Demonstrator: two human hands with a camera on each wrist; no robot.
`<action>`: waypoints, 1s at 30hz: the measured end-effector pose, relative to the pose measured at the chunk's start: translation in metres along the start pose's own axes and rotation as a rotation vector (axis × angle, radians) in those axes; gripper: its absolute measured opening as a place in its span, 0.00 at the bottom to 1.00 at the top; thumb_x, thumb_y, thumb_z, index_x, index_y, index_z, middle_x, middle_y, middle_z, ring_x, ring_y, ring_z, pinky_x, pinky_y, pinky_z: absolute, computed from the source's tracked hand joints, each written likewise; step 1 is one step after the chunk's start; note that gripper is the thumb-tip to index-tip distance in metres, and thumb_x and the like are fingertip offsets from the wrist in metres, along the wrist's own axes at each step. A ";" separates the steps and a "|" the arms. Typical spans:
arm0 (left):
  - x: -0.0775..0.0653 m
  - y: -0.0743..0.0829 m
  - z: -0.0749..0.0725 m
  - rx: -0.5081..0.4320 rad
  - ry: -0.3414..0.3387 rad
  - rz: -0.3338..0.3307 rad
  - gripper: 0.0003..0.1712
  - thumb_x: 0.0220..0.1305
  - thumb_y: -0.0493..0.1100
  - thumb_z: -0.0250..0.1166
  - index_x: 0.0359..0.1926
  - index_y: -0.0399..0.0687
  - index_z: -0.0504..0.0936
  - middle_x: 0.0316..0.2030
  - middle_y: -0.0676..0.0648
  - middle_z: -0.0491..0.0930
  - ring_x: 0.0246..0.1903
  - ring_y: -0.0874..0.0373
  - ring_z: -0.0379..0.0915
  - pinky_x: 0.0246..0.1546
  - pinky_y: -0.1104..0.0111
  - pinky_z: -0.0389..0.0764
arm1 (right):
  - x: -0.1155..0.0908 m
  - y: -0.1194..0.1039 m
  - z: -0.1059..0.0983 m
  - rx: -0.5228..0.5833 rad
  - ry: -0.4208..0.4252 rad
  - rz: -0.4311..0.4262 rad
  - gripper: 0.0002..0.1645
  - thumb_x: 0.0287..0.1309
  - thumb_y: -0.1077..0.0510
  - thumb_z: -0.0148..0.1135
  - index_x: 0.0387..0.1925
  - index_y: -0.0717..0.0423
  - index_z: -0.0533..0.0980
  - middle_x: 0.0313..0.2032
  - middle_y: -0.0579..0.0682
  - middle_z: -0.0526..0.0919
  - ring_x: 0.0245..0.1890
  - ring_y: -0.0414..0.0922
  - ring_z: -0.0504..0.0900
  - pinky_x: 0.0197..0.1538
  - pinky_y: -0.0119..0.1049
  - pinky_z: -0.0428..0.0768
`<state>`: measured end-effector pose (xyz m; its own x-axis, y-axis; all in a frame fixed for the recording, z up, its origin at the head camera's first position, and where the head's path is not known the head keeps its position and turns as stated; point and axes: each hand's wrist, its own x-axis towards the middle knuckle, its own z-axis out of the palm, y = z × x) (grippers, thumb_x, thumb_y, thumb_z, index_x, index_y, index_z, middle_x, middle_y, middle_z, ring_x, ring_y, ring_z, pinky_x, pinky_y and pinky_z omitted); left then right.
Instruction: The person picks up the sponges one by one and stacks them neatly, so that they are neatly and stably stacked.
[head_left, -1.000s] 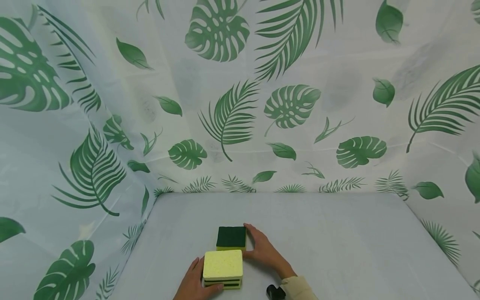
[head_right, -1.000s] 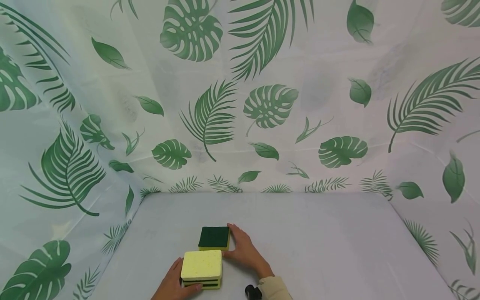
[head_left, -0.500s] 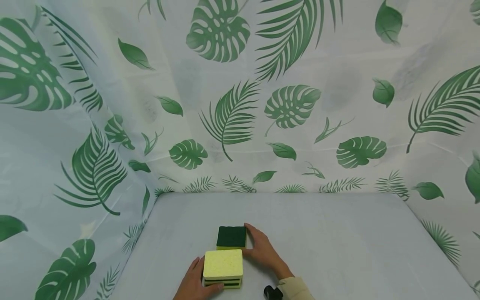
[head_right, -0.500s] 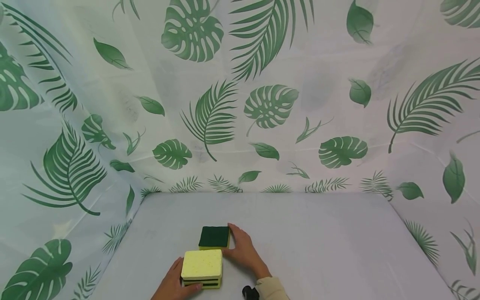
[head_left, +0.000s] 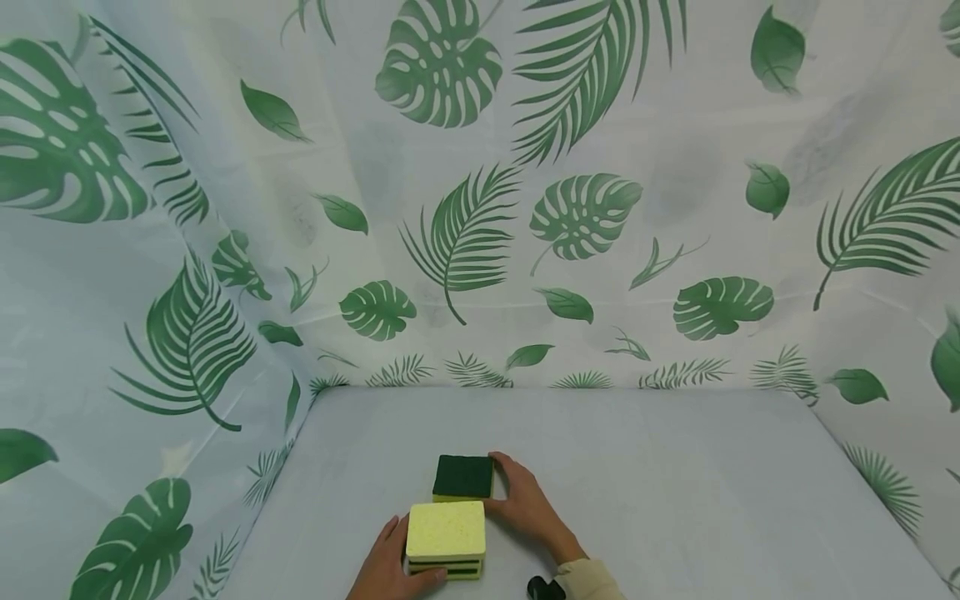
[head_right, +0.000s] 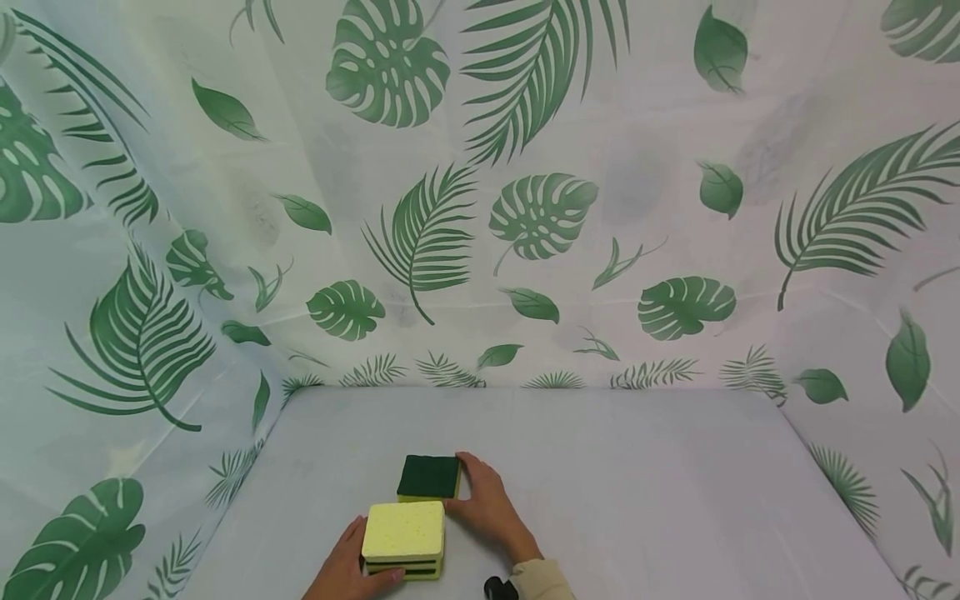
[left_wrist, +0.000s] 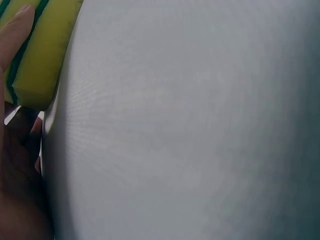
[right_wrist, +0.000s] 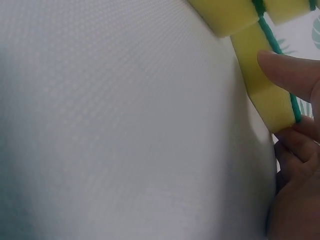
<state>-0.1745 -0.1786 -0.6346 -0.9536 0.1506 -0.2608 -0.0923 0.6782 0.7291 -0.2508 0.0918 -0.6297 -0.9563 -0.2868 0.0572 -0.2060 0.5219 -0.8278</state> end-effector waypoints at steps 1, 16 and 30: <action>0.000 0.000 0.000 -0.001 -0.001 -0.001 0.68 0.55 0.74 0.77 0.79 0.31 0.63 0.74 0.31 0.68 0.75 0.23 0.52 0.71 0.26 0.58 | 0.000 0.000 0.000 -0.001 0.002 -0.001 0.52 0.59 0.48 0.82 0.75 0.65 0.67 0.72 0.66 0.72 0.74 0.67 0.68 0.74 0.68 0.67; 0.000 0.000 0.000 -0.016 -0.008 -0.019 0.69 0.55 0.74 0.77 0.79 0.30 0.62 0.74 0.29 0.67 0.76 0.22 0.51 0.71 0.25 0.57 | -0.001 0.001 -0.002 0.065 0.045 0.025 0.48 0.57 0.51 0.84 0.73 0.60 0.70 0.72 0.64 0.74 0.74 0.65 0.69 0.73 0.68 0.69; -0.001 0.005 0.001 -0.006 0.006 -0.064 0.71 0.52 0.75 0.78 0.79 0.30 0.63 0.74 0.30 0.68 0.75 0.22 0.51 0.71 0.26 0.57 | -0.005 -0.004 -0.010 0.143 0.034 0.034 0.50 0.57 0.49 0.83 0.74 0.60 0.68 0.71 0.65 0.74 0.73 0.67 0.70 0.72 0.70 0.69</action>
<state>-0.1739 -0.1748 -0.6315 -0.9473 0.1031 -0.3034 -0.1548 0.6819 0.7149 -0.2471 0.0997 -0.6212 -0.9691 -0.2426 0.0448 -0.1443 0.4099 -0.9006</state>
